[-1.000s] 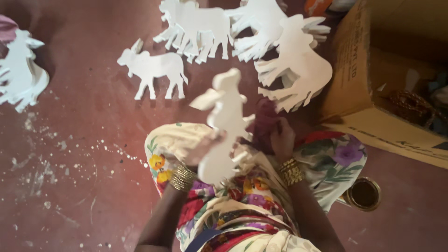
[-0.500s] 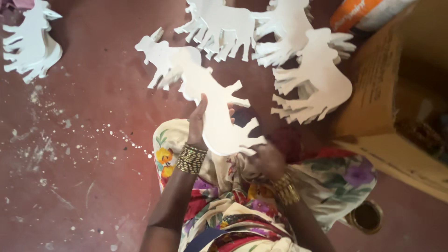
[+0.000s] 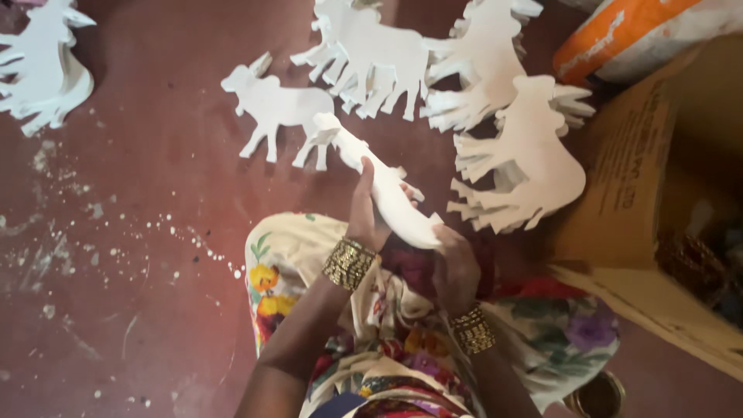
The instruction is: The person sits on the floor and wipes white wooden animal-shaped cutouts one at a time with a maroon cloth, turning each piece to wipe its surfaces, then sets the wiped piece on a pile with the others.
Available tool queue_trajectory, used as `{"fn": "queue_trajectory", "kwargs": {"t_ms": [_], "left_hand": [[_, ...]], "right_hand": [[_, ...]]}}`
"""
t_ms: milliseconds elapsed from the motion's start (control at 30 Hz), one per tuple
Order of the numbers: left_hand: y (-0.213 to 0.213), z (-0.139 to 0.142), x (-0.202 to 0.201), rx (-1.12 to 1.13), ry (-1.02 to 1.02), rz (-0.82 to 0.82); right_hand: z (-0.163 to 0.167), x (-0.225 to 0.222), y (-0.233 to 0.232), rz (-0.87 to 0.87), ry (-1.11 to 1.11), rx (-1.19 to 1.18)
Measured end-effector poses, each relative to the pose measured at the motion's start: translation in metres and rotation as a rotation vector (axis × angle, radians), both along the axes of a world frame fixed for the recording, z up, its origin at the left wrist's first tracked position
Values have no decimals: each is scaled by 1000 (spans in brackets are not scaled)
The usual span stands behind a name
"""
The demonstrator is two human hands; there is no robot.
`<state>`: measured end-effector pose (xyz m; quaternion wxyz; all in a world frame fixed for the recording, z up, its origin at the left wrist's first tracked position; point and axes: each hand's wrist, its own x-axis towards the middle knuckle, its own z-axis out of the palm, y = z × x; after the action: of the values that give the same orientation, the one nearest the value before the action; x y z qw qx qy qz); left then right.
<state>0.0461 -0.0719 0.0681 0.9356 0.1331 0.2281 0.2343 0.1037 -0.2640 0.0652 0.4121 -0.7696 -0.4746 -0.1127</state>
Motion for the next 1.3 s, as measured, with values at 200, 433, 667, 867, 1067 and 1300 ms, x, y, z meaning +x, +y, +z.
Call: {"fn": "queue_trajectory", "kwargs": {"t_ms": [200, 433, 667, 867, 1067, 1300], "left_hand": [[18, 8, 29, 252, -45, -182], [54, -44, 82, 601, 408, 1], [108, -83, 178, 395, 164, -100], [141, -111, 223, 436, 283, -32], [158, -148, 260, 500, 235, -129], [144, -174, 244, 511, 67, -125]], "right_hand": [[-28, 53, 29, -240, 861, 228], [-37, 134, 106, -145, 1417, 632], [-113, 231, 193, 126, 1485, 868], [-136, 262, 245, 193, 1682, 863], [-145, 277, 266, -4, 1653, 929], [-151, 249, 253, -134, 1305, 666]]}}
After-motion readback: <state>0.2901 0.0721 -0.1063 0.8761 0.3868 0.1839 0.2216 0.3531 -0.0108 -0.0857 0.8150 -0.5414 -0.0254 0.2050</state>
